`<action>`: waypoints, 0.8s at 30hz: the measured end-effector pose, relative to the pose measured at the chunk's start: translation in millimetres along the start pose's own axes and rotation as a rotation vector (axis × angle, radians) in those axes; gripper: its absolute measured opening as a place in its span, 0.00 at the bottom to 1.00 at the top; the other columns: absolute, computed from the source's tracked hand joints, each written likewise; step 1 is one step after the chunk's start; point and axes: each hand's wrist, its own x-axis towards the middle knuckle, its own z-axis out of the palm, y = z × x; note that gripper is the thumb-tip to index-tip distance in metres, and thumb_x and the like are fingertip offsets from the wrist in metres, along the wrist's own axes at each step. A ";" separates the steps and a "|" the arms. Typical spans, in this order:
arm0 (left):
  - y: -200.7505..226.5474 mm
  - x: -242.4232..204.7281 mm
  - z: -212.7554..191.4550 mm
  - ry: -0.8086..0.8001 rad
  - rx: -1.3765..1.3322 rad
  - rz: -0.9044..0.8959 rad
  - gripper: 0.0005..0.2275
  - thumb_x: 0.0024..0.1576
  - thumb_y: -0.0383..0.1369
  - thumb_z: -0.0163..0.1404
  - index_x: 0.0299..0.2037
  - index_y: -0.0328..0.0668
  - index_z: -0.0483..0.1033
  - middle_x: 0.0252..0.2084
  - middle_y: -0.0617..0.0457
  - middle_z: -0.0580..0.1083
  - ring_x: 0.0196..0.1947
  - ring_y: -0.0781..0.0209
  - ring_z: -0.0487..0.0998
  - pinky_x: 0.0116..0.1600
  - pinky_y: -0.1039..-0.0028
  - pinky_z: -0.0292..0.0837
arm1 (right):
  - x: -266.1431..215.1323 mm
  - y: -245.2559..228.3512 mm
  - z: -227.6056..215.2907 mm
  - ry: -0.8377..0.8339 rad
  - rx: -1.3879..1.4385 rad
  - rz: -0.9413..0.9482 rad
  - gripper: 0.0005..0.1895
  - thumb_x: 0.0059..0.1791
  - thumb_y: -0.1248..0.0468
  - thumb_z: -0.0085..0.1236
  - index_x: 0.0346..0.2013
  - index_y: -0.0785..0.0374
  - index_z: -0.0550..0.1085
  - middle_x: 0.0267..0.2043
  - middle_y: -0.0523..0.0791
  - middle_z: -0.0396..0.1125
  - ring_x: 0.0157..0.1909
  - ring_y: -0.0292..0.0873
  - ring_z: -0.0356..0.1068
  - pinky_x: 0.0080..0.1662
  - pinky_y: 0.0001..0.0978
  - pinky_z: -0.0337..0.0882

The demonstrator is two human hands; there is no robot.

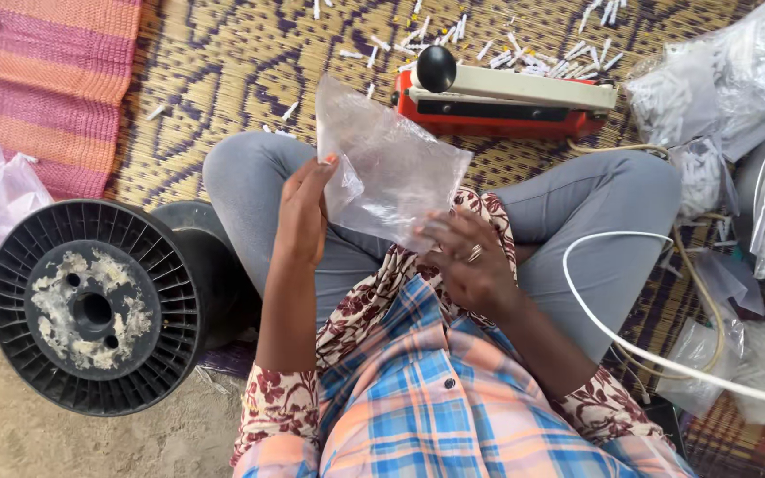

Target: The person sits on a mat and packs white cotton buds into small plastic bags. They use a handheld heat sealer to seal each bag after filling it, then place the sealed package aside. The process is repeated multiple times with a pile of cotton buds nearby.

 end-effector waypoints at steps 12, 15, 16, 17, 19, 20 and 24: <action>-35.1 -35.9 85.9 -0.247 0.485 -0.134 0.18 0.66 0.40 0.45 0.54 0.29 0.74 0.39 0.43 0.76 0.38 0.58 0.74 0.44 0.63 0.73 | -20.7 24.1 -3.4 0.275 0.586 0.486 0.11 0.54 0.74 0.54 0.51 0.69 0.75 0.51 0.50 0.76 0.56 0.52 0.74 0.64 0.43 0.66; 0.5 -55.9 109.3 -0.476 0.624 0.351 0.21 0.71 0.38 0.44 0.64 0.22 0.66 0.61 0.30 0.71 0.62 0.45 0.71 0.61 0.58 0.65 | -22.0 24.5 -3.1 0.315 0.487 0.406 0.11 0.53 0.71 0.56 0.50 0.68 0.75 0.50 0.50 0.74 0.55 0.51 0.73 0.66 0.44 0.63; 11.9 -59.7 116.3 -0.477 0.682 0.255 0.23 0.69 0.40 0.45 0.65 0.24 0.66 0.58 0.31 0.74 0.59 0.46 0.74 0.60 0.60 0.67 | -22.5 24.0 -3.4 0.321 0.471 0.382 0.12 0.52 0.71 0.58 0.51 0.68 0.74 0.51 0.50 0.72 0.55 0.52 0.72 0.63 0.43 0.65; 22.1 -63.9 122.5 -0.475 0.737 0.157 0.24 0.66 0.41 0.46 0.65 0.27 0.66 0.55 0.33 0.76 0.57 0.48 0.77 0.59 0.61 0.70 | -22.6 23.8 -4.7 0.322 0.457 0.360 0.13 0.51 0.71 0.59 0.51 0.68 0.74 0.52 0.51 0.71 0.56 0.53 0.71 0.61 0.42 0.67; 39.7 -65.3 134.9 -0.465 0.778 0.142 0.25 0.65 0.42 0.47 0.65 0.27 0.66 0.54 0.34 0.77 0.56 0.50 0.79 0.58 0.63 0.72 | -19.2 23.0 -9.1 0.332 0.436 0.305 0.14 0.50 0.73 0.58 0.51 0.67 0.74 0.54 0.52 0.69 0.57 0.53 0.71 0.58 0.41 0.69; 46.5 -67.2 139.5 -0.458 0.763 0.226 0.24 0.66 0.40 0.47 0.65 0.26 0.66 0.55 0.33 0.77 0.57 0.49 0.78 0.58 0.63 0.71 | -16.6 22.2 -12.0 0.341 0.430 0.273 0.14 0.50 0.75 0.56 0.51 0.66 0.74 0.55 0.52 0.68 0.57 0.53 0.71 0.58 0.40 0.70; 55.6 -68.8 141.5 -0.271 0.817 -0.029 0.18 0.69 0.40 0.43 0.52 0.27 0.76 0.35 0.32 0.76 0.32 0.43 0.74 0.43 0.65 0.74 | -11.8 14.1 -14.7 0.347 0.507 0.338 0.18 0.50 0.80 0.50 0.50 0.64 0.75 0.60 0.54 0.65 0.56 0.49 0.74 0.55 0.39 0.74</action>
